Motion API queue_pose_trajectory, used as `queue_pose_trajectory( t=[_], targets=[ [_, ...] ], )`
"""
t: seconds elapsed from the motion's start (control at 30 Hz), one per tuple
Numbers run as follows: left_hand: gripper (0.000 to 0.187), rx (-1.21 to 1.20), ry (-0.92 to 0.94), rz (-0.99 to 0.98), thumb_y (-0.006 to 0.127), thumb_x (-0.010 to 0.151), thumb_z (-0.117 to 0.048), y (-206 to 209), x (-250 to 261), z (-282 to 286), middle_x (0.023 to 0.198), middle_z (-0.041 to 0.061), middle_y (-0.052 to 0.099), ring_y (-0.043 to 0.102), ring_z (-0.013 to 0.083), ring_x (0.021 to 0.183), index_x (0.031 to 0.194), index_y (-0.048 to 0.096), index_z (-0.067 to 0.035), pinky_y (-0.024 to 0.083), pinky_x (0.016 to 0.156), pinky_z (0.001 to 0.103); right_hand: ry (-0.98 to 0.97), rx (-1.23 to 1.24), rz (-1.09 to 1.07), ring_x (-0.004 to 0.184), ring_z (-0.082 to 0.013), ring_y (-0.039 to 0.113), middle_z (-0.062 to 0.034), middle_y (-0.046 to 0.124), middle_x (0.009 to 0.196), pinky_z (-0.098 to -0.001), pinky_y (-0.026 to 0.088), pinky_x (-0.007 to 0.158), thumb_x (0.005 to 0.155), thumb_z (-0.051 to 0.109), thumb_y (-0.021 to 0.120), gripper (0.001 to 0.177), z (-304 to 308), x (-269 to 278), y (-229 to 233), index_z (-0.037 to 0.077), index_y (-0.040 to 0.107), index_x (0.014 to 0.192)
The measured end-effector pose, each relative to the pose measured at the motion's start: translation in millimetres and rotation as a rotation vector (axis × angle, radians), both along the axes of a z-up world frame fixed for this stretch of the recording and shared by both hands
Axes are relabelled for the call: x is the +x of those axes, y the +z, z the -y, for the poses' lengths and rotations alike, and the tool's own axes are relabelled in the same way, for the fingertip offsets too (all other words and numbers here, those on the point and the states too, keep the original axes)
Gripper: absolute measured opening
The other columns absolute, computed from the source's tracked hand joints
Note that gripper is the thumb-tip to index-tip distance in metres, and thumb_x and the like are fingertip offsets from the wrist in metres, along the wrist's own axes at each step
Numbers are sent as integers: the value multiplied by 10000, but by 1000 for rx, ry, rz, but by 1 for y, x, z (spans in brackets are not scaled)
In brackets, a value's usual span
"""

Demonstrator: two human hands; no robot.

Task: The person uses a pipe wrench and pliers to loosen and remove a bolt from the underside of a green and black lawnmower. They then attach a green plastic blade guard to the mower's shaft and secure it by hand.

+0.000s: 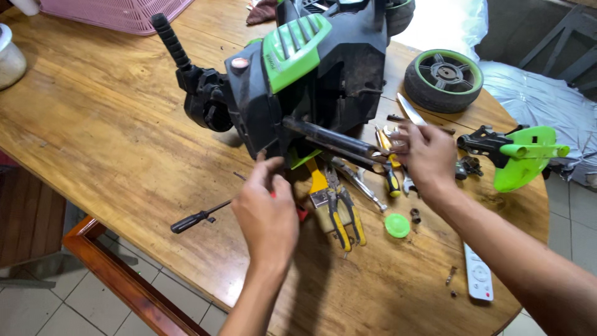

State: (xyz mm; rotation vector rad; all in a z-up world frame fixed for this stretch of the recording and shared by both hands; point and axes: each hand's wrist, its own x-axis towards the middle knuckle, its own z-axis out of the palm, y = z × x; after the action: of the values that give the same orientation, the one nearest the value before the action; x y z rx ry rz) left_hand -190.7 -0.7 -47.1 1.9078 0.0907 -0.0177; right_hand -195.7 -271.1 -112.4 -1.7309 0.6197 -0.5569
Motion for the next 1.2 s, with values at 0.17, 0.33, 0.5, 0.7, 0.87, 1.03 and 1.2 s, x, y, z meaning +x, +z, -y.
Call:
queue_pose_trajectory(
  t=[0.17, 0.33, 0.5, 0.7, 0.87, 1.03, 1.2],
  targets=[
    [248, -233, 34, 121, 551, 967, -95, -6, 12, 23, 990, 86, 814, 774, 114, 839, 1108, 721, 18, 592, 749, 256, 142, -703, 186, 912, -204, 736, -129, 755, 1074, -352, 598, 783, 1037, 225, 672, 271, -17, 26, 43, 21, 694, 1213],
    [366, -574, 81, -358, 615, 931, -280, -14, 44, 54, 1145, 168, 717, 717, 254, 942, 1136, 670, 18, 582, 754, 407, 295, -927, 323, 1111, -322, 647, -195, 661, 1237, -442, 527, 966, 960, 269, 770, 440, -44, 63, 74, 4, 629, 1281],
    [417, -617, 5, -521, 673, 826, -358, -12, 71, 71, 1310, 75, 612, 620, 313, 1062, 1157, 618, -110, 526, 816, 515, 402, -1143, 483, 1330, -409, 454, -248, 521, 1433, -485, 387, 1111, 910, 301, 800, 680, -54, 95, 85, -44, 501, 1414],
    [385, -380, -2, -469, 699, 854, -258, -15, 90, 84, 1072, 141, 704, 692, 291, 967, 1122, 666, 17, 582, 820, 488, 395, -1364, 431, 1345, -388, 483, -222, 557, 1399, -526, 343, 1122, 920, 234, 752, 588, -58, 122, 84, -47, 522, 1382],
    [274, -550, 71, -399, 638, 849, -111, -21, 89, 93, 992, 139, 700, 708, 250, 780, 1080, 649, 37, 616, 621, 433, 328, -1454, 498, 1271, -398, 559, -243, 615, 1325, -501, 400, 1116, 900, 170, 711, 514, -57, 135, 73, -82, 568, 1325],
    [223, -429, 61, -345, 678, 856, -96, -25, 91, 88, 840, 145, 710, 686, 219, 614, 983, 669, 88, 566, 505, 355, 334, -1544, 508, 1223, -398, 599, -263, 640, 1280, -496, 436, 1090, 916, 162, 676, 462, -53, 144, 72, -110, 597, 1282],
    [203, -365, 57, -349, 674, 849, -129, -29, 95, 85, 768, 124, 738, 711, 187, 584, 921, 690, 61, 552, 498, 337, 355, -1543, 525, 1214, -399, 595, -267, 634, 1273, -498, 439, 1083, 913, 178, 691, 470, -55, 145, 77, -108, 590, 1272]
  ],
)
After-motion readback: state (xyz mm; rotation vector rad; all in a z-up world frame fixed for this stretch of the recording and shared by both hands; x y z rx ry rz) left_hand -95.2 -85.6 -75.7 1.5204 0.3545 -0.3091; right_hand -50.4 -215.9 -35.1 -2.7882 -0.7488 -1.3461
